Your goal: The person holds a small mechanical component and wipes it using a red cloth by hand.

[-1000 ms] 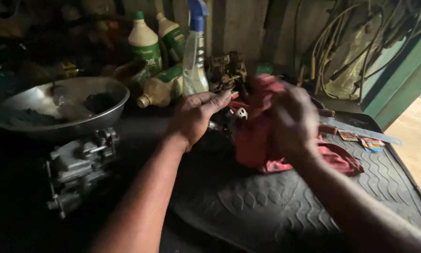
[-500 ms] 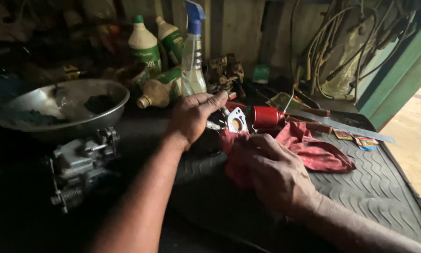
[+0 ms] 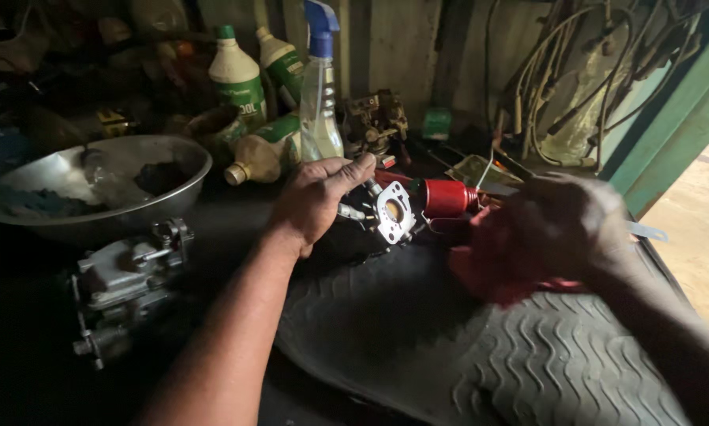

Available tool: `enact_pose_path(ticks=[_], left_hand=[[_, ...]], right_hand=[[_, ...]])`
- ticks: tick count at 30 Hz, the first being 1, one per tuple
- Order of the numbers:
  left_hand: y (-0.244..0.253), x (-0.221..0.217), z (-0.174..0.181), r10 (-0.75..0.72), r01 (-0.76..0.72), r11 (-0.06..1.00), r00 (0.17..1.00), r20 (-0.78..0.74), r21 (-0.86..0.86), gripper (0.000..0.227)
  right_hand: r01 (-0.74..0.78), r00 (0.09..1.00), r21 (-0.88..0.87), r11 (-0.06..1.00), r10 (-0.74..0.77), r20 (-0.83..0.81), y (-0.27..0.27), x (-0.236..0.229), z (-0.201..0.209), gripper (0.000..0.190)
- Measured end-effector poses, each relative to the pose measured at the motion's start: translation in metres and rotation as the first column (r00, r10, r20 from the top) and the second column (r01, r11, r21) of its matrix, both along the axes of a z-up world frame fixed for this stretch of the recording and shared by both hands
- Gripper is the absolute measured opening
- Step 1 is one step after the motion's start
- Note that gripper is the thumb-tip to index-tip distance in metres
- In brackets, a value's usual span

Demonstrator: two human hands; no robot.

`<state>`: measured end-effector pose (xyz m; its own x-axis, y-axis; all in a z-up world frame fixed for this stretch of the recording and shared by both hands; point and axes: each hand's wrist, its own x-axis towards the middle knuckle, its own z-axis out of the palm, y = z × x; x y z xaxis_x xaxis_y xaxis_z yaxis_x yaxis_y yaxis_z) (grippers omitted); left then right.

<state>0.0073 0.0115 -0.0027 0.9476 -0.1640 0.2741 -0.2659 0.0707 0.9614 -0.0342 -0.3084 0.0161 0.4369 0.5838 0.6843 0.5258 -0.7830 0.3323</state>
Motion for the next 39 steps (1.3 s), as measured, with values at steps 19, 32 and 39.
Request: enact_pose_path(ticks=[19,32,39], left_hand=[[0.027,-0.016,0.018,0.149,-0.161,0.965,0.986,-0.071,-0.205,0.044],[0.012,-0.012,0.007,0.182,-0.185,0.982,0.977,-0.106,-0.02,0.043],[0.007,-0.016,0.011,0.112,-0.107,0.993,0.989,-0.097,0.049,0.038]], right_hand=[[0.487,0.411,0.083,0.87,-0.144,-0.9,0.012,-0.023,0.015,0.018],[0.025,0.956,-0.072,0.997,-0.045,-0.288,-0.002,-0.008,-0.021,0.024],[0.155,0.844,-0.014,0.988,-0.14,-0.518,0.038,-0.018,-0.005,0.025]])
